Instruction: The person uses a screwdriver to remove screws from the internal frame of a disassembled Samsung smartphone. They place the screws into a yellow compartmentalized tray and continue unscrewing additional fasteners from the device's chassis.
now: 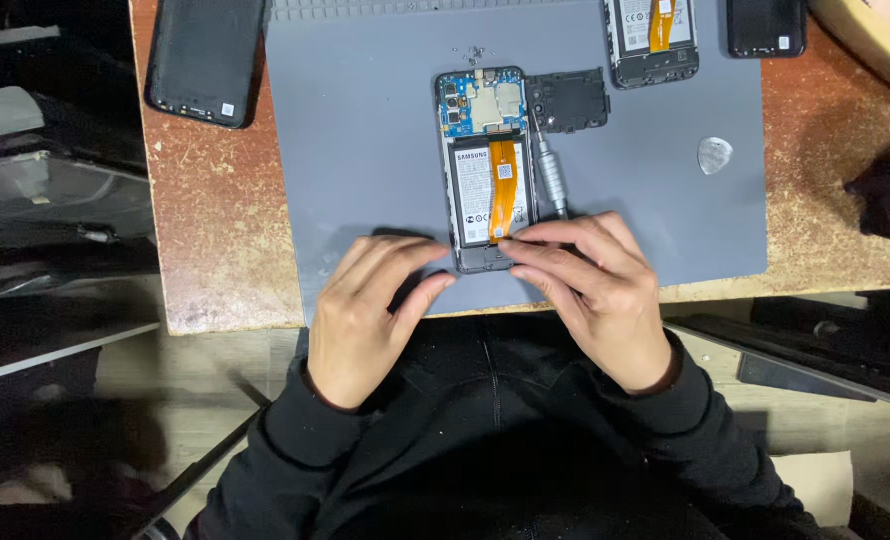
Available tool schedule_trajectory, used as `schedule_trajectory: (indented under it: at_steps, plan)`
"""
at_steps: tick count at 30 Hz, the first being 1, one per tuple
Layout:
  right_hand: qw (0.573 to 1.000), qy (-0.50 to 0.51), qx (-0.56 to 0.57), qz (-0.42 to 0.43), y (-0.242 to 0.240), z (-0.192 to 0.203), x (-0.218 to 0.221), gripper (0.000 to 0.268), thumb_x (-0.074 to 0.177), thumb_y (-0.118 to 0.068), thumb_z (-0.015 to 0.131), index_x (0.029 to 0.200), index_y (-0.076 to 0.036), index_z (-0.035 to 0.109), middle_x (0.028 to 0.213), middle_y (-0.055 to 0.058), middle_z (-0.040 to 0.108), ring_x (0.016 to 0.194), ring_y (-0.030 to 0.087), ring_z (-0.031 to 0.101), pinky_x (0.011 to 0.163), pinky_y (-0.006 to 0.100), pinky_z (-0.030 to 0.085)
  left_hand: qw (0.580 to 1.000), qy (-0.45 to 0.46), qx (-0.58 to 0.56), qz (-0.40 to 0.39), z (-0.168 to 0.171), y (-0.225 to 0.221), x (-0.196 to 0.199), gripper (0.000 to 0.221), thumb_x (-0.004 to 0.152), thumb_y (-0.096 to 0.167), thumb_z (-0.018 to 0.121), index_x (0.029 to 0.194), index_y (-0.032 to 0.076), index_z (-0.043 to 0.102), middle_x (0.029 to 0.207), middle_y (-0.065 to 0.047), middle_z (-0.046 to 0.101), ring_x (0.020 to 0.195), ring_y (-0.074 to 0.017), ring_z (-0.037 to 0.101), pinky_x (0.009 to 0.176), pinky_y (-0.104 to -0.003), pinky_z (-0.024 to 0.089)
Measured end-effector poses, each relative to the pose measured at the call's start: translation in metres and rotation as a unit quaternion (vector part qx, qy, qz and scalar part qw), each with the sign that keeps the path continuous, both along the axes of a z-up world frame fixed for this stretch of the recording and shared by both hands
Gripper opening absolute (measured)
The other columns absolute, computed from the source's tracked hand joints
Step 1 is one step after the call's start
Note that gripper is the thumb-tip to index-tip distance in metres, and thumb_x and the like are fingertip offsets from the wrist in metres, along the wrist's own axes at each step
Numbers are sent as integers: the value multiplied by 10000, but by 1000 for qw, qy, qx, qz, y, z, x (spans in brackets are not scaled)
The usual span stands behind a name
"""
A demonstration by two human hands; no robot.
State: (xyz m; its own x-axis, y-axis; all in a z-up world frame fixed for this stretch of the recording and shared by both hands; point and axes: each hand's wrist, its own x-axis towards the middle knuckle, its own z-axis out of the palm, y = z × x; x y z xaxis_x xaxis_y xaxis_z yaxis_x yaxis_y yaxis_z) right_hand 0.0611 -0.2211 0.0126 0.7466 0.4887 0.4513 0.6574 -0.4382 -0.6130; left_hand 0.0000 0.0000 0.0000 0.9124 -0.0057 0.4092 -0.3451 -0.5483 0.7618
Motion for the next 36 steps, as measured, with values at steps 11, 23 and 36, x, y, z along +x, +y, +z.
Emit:
schedule_trajectory:
  at_steps: [11,23,36]
  plan:
    - [999,-26,-15,-19,0,-6,-4,138,972,-118,743,1083,-136,823,1096,88,735,875,266,650,794,381,584,994,-38,100,4,-6,-4,-1,95,952,151,757,1041,148,788,1039,-20,735,983,-277,689,851,-397,560]
    - [999,-27,1,-22,-13,-12,0,102,932,-119,796,1027,-85,811,1070,83,730,875,262,650,836,381,586,974,-116,192,1,-21,-7,-2,81,976,125,719,1018,148,784,1101,-8,738,1033,-249,679,863,-333,533]
    - [993,-111,-33,-16,-16,-16,-3,74,968,-75,742,972,-93,814,1039,56,759,939,275,687,874,384,542,967,-130,217,-30,-27,-16,-3,180,1018,101,628,1105,140,780,1139,-10,731,1078,-238,675,912,-333,528]
